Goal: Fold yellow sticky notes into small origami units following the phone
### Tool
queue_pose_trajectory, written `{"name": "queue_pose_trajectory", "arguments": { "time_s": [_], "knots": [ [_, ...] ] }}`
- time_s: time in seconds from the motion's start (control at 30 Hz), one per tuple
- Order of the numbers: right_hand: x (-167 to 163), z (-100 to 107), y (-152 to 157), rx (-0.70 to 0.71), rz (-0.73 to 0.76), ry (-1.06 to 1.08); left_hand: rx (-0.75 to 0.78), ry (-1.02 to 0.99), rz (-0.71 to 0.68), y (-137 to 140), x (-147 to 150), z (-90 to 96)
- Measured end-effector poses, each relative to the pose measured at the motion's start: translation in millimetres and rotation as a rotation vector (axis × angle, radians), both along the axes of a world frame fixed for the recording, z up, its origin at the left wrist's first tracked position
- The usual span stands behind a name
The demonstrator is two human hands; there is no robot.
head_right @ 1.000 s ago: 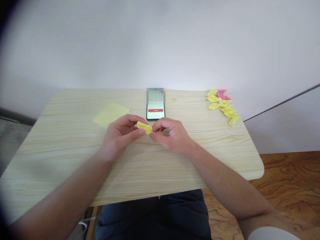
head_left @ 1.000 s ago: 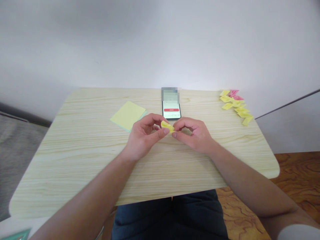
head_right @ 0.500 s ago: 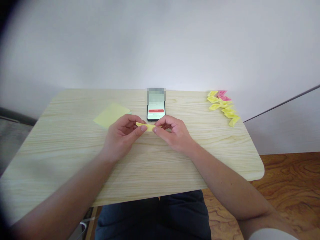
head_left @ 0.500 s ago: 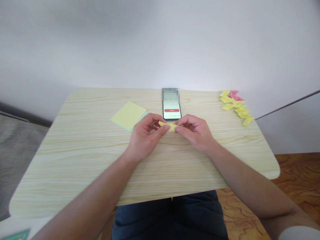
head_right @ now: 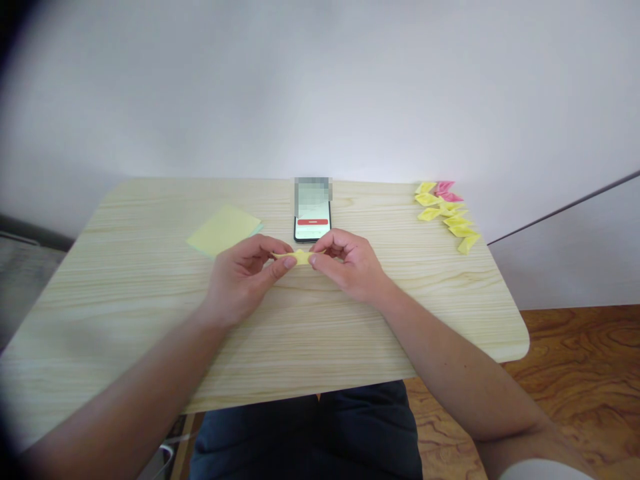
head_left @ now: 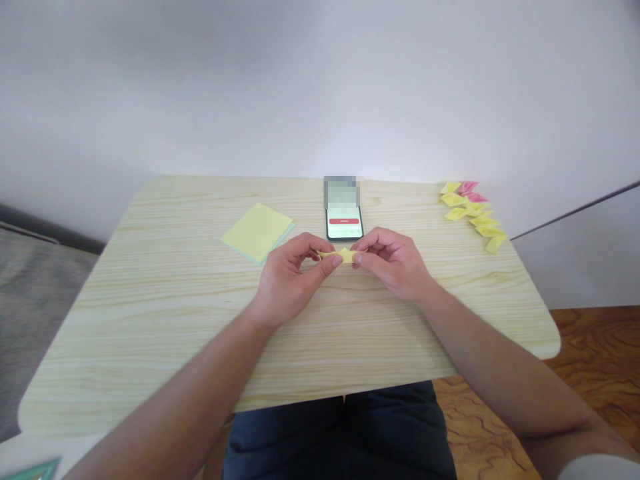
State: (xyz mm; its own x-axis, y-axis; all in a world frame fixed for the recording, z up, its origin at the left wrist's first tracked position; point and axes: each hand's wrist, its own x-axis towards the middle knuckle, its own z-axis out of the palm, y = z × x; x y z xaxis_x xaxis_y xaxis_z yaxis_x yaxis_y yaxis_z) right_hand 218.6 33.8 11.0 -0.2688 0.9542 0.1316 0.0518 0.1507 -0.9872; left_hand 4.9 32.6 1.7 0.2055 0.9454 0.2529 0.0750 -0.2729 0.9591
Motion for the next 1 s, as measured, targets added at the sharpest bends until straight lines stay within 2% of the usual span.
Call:
{"name": "queue_pose_trajectory", "arguments": {
  "time_s": [0.43,0.73,1.0],
  "knots": [
    [0.2,0.2,-0.4,-0.049,-0.009,-0.037,-0.164,-0.097,-0.047,1.4,2.2,5.1],
    [0.8,-2.0,-0.1,0.051,-0.017,-0.048,-0.19,-0.066,-0.081,1.0,1.0,6.5],
    [0.3,-2.3,-1.4,-0.023,0.021,-0.017,-0.166,-0.049,-0.066,-0.5,1.7,3.8]
  ]
}}
